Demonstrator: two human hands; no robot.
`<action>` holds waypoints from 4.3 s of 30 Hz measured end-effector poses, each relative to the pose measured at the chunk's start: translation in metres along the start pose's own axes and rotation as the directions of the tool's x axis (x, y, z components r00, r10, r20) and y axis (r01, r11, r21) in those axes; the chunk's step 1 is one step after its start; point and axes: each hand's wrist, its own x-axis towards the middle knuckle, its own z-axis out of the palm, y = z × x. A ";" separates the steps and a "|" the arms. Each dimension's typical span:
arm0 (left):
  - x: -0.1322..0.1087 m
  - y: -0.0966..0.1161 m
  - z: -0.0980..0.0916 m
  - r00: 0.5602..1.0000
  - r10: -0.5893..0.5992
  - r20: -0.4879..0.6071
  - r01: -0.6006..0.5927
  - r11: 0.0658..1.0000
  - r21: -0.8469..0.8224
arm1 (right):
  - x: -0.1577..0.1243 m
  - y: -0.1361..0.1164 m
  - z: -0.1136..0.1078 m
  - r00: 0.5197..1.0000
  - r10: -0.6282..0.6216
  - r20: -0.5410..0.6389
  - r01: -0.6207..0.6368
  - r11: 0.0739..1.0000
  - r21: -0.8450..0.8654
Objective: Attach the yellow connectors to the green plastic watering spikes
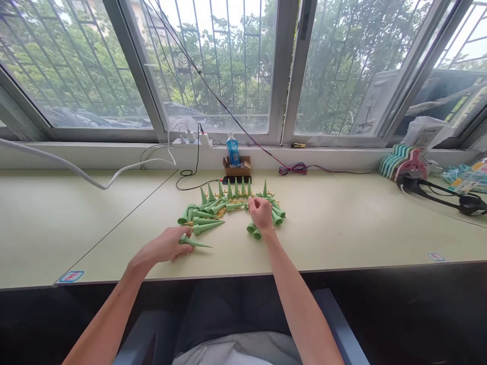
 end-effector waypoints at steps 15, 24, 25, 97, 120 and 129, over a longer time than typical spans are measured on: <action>0.027 0.102 0.048 0.988 0.037 -0.153 0.026 0.921 0.390 | 0.022 -0.020 -0.003 0.988 -0.129 0.082 0.135 0.989 -0.064; 0.039 0.111 0.052 0.983 0.175 -0.057 -0.128 0.875 0.467 | 0.044 -0.001 0.005 0.947 -0.276 0.164 0.298 0.945 -0.132; 0.042 0.113 0.051 0.980 0.196 -0.043 -0.154 0.871 0.467 | 0.043 0.003 0.004 0.948 -0.278 0.154 0.300 0.943 -0.147; 0.121 0.084 0.042 0.822 0.377 -0.427 -0.423 0.906 -0.015 | 0.032 0.016 0.004 0.951 -0.211 0.226 0.247 0.959 -0.142; 0.109 0.097 0.040 0.466 0.326 -0.822 -0.682 0.724 -0.099 | 0.029 0.008 0.004 0.951 -0.227 0.209 0.259 0.956 -0.138; 0.110 0.096 0.039 0.468 0.326 -0.821 -0.682 0.725 -0.101 | 0.029 0.009 0.006 0.945 -0.253 0.209 0.285 0.948 -0.142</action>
